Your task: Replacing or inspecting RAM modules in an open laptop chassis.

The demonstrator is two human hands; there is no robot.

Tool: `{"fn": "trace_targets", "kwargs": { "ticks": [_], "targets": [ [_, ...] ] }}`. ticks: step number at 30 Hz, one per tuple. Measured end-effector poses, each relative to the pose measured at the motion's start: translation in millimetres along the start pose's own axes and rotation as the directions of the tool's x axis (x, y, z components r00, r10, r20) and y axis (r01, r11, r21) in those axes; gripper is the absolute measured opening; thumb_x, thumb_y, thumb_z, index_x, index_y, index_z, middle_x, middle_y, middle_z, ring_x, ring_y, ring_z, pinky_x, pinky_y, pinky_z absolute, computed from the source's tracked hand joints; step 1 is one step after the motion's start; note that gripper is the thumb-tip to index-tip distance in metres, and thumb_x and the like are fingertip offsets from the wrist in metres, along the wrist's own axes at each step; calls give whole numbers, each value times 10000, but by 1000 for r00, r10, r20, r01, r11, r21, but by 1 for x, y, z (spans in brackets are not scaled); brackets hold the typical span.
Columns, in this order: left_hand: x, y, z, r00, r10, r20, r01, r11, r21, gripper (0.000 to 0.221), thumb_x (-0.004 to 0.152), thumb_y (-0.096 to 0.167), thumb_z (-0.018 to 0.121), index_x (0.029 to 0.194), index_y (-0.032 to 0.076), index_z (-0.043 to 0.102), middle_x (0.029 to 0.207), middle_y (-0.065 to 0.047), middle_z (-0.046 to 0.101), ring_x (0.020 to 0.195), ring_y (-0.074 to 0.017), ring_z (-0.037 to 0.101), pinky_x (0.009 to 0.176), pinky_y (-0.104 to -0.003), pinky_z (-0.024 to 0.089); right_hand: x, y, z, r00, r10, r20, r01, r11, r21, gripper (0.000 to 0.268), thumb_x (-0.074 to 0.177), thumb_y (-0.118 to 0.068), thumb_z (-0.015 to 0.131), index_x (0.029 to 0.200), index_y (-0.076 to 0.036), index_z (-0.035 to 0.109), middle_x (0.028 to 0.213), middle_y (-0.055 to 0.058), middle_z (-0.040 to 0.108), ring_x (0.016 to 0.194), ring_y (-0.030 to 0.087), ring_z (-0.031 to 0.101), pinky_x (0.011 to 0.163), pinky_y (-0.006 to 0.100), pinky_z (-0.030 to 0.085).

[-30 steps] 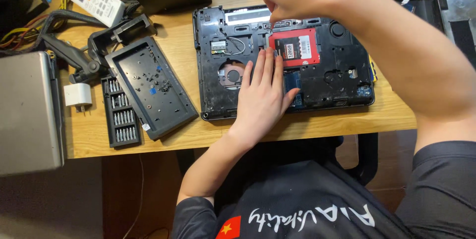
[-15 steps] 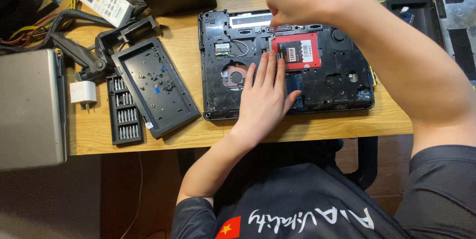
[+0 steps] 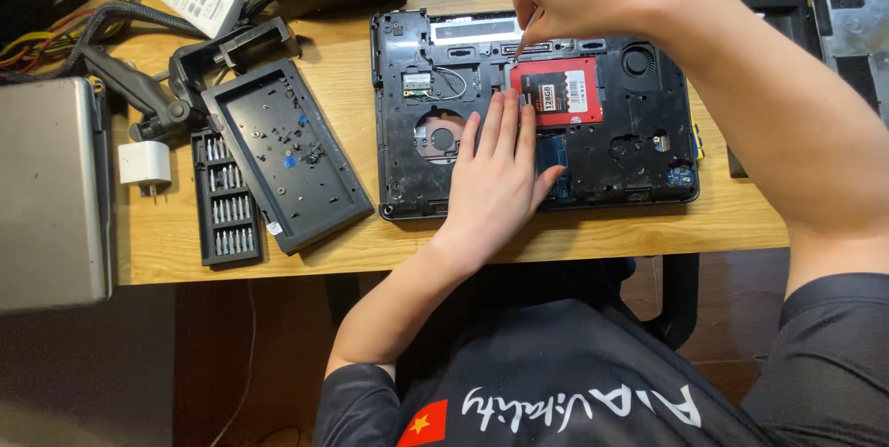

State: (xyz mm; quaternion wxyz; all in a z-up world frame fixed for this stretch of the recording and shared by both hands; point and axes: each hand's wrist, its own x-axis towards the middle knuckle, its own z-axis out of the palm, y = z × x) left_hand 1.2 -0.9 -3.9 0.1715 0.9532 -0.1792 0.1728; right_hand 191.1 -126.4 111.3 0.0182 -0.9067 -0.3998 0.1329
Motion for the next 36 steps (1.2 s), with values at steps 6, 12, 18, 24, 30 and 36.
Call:
{"fn": "trace_targets", "kwargs": {
  "ticks": [6,12,18,24,30,36],
  "targets": [
    [-1,0,-2,1000,-6,9,6,1000,-15,793,920,493,694,1433,-86,517,1531,-293,453,1474,-388,392,1206,-545,305,-2,-8,0,999,39,-19,-40,998,-57,311,847,-279,811,1042,-37,798,831,166,762,684,289,731,644,409,578],
    [-1,0,0,1000,-8,10,8,1000,-20,793,915,491,698,1433,-82,518,1536,-287,449,1477,-386,387,1209,-545,304,0,-3,9,997,80,-7,-80,996,-45,324,857,-303,824,1042,-38,797,810,164,757,652,291,723,609,411,570],
    [1,-1,-3,1000,-3,11,3,1000,-31,789,918,473,704,1434,-92,510,1541,-288,437,1478,-391,381,1212,-548,300,3,6,15,999,36,-39,-38,998,-47,341,855,-308,830,1055,-34,792,823,165,757,660,286,720,607,405,571],
    [-15,-8,-27,999,28,20,-25,985,-172,754,946,408,717,1425,-131,499,1531,-326,427,1453,-438,389,1205,-515,335,-30,-6,-5,997,13,-70,-14,1000,-21,298,907,-277,764,1104,-56,796,880,163,769,711,293,731,666,396,571],
    [-38,-9,-29,997,74,23,-70,987,-144,674,933,372,739,1396,-79,549,1515,-282,471,1445,-412,433,1209,-518,340,-68,-49,-20,995,-28,93,21,997,75,300,875,-304,766,1071,-79,793,917,151,776,766,293,756,708,374,589],
    [-39,-7,-23,998,57,-28,-60,991,-122,643,937,350,751,1388,-73,572,1515,-271,491,1446,-396,445,1212,-516,344,-67,-43,-8,996,-76,52,73,995,61,285,835,-264,762,1032,-61,800,917,156,772,818,307,753,728,384,586]
  ]
}}
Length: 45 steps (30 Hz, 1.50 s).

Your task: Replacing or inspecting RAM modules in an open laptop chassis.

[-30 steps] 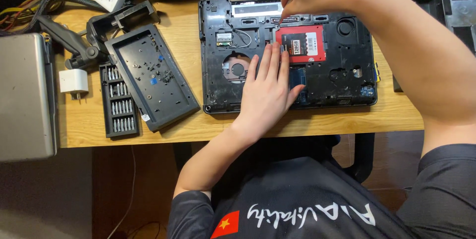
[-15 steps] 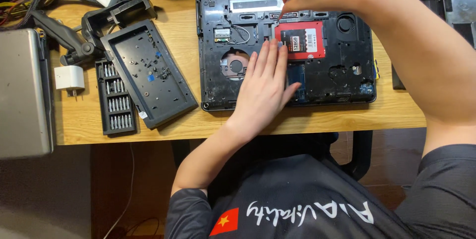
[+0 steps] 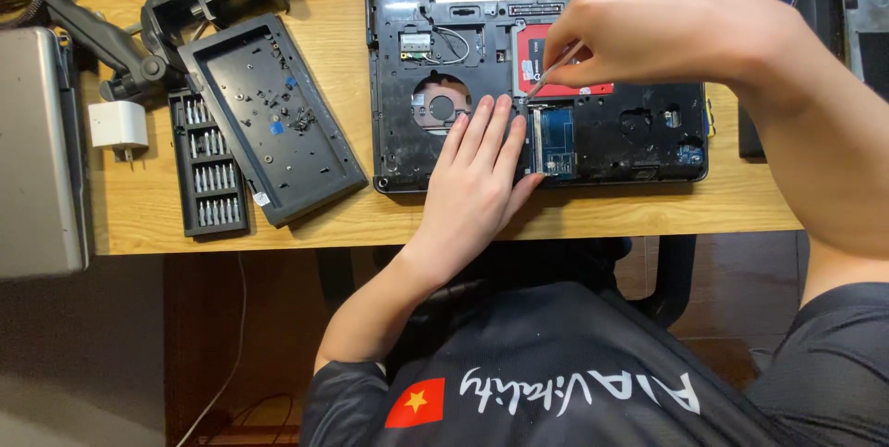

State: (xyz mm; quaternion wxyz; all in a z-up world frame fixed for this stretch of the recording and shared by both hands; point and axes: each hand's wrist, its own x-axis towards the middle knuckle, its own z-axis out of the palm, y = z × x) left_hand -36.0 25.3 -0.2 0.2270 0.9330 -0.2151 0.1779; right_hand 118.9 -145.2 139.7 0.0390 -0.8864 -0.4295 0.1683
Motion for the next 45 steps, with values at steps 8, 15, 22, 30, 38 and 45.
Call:
{"fn": "trace_targets", "kwargs": {
  "ticks": [8,15,22,30,38,45],
  "targets": [
    [0,-1,0,1000,-4,-9,4,1000,-4,637,937,353,754,1383,-67,581,1514,-265,497,1447,-392,450,1214,-514,341,1,-3,-3,1000,18,4,-17,1000,-17,282,838,-274,762,1023,-64,801,915,154,772,813,313,749,727,382,584],
    [-1,0,0,1000,-10,-6,10,1000,8,639,941,357,752,1395,-57,577,1524,-252,495,1457,-377,445,1219,-501,342,2,-7,-4,999,34,34,-32,998,-51,283,833,-274,758,1046,-92,799,906,151,768,797,332,738,720,403,578],
    [0,0,-2,1000,-7,1,7,1000,12,648,939,357,753,1402,-56,566,1523,-253,497,1457,-377,444,1217,-499,340,-8,-24,-4,996,-85,-7,82,978,-193,250,840,-291,745,996,-100,788,854,141,750,791,354,718,675,441,561],
    [-2,-2,2,1000,-3,-10,3,1000,9,647,941,360,758,1401,-54,570,1528,-246,495,1461,-372,442,1225,-500,338,-23,-39,2,994,-105,15,103,933,-346,121,843,-162,677,907,-61,691,846,93,699,731,329,718,583,434,554],
    [-2,-1,1,1000,-6,-6,6,1000,9,649,941,362,755,1404,-54,571,1530,-245,493,1459,-370,446,1224,-499,336,-31,-37,4,992,-126,2,117,917,-380,234,850,-151,651,1072,-91,694,853,85,678,745,299,724,565,418,553],
    [-2,0,0,1000,-9,-9,9,1000,14,659,943,369,755,1418,-47,564,1538,-238,489,1464,-365,443,1228,-497,334,-38,-26,14,994,-104,41,112,905,-411,414,877,-166,645,1289,-188,688,864,62,682,768,264,729,582,392,557]
  ]
}}
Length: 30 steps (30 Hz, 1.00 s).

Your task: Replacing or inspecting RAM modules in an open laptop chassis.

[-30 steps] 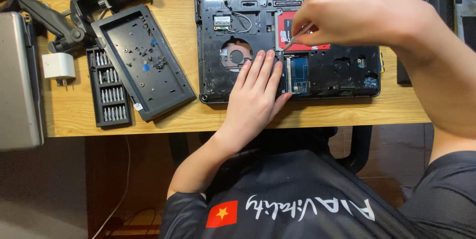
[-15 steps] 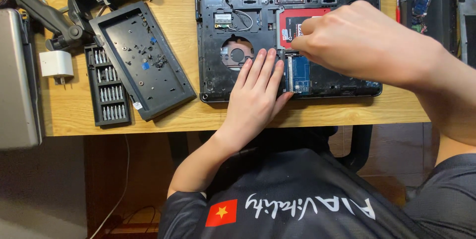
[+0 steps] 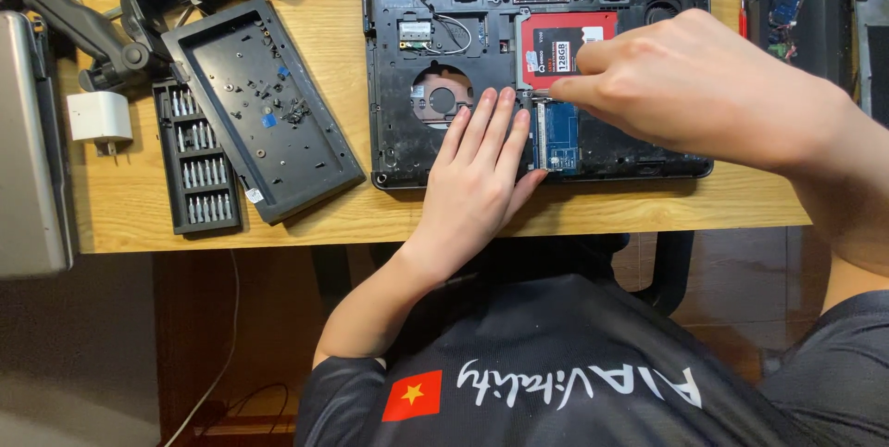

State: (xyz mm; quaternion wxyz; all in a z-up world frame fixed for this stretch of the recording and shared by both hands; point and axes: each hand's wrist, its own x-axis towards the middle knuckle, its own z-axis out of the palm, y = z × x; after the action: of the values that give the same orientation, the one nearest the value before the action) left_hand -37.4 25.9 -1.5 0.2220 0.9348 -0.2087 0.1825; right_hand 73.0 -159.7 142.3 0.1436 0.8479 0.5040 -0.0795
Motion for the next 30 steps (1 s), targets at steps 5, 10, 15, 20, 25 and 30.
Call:
{"fn": "trace_targets", "kwargs": {
  "ticks": [5,10,15,20,25,30],
  "targets": [
    [0,0,-1,1000,-3,2,3,1000,-2,664,941,365,756,1422,-48,561,1541,-238,485,1466,-366,440,1230,-499,332,3,0,-3,1000,-20,-8,21,998,66,455,860,-204,670,1314,-204,691,890,67,710,777,288,730,597,407,564],
    [0,0,0,1000,0,3,0,1000,-3,655,945,360,754,1421,-46,560,1542,-239,484,1469,-365,438,1231,-497,332,14,20,4,990,-68,-122,89,980,176,338,856,-266,699,1173,-152,735,937,84,735,782,325,724,633,430,567],
    [0,1,0,1000,-5,3,5,1000,-7,655,950,362,751,1421,-48,554,1547,-243,475,1474,-368,435,1231,-501,337,37,9,-20,999,26,21,-27,996,86,196,889,-290,706,967,-124,773,841,96,735,751,322,722,627,432,559],
    [-1,1,-1,1000,-11,0,11,1000,-13,654,948,355,752,1427,-44,553,1553,-238,472,1474,-367,435,1230,-504,344,51,11,-14,999,-27,29,24,996,89,242,908,-270,682,798,-62,736,759,135,704,703,337,702,607,427,545],
    [-2,0,1,1000,-11,-14,11,1000,-23,658,952,355,754,1433,-45,549,1558,-237,467,1477,-367,434,1234,-505,346,55,25,-4,997,-63,45,57,992,109,272,896,-277,670,749,-56,728,667,169,665,642,356,670,601,433,527],
    [-2,1,0,1000,-11,-10,11,1000,-23,653,957,354,752,1434,-42,549,1557,-235,471,1474,-360,439,1233,-502,346,52,21,0,1000,23,10,-24,986,164,342,978,-326,653,823,-37,749,650,199,654,601,360,659,592,433,530]
  ]
}}
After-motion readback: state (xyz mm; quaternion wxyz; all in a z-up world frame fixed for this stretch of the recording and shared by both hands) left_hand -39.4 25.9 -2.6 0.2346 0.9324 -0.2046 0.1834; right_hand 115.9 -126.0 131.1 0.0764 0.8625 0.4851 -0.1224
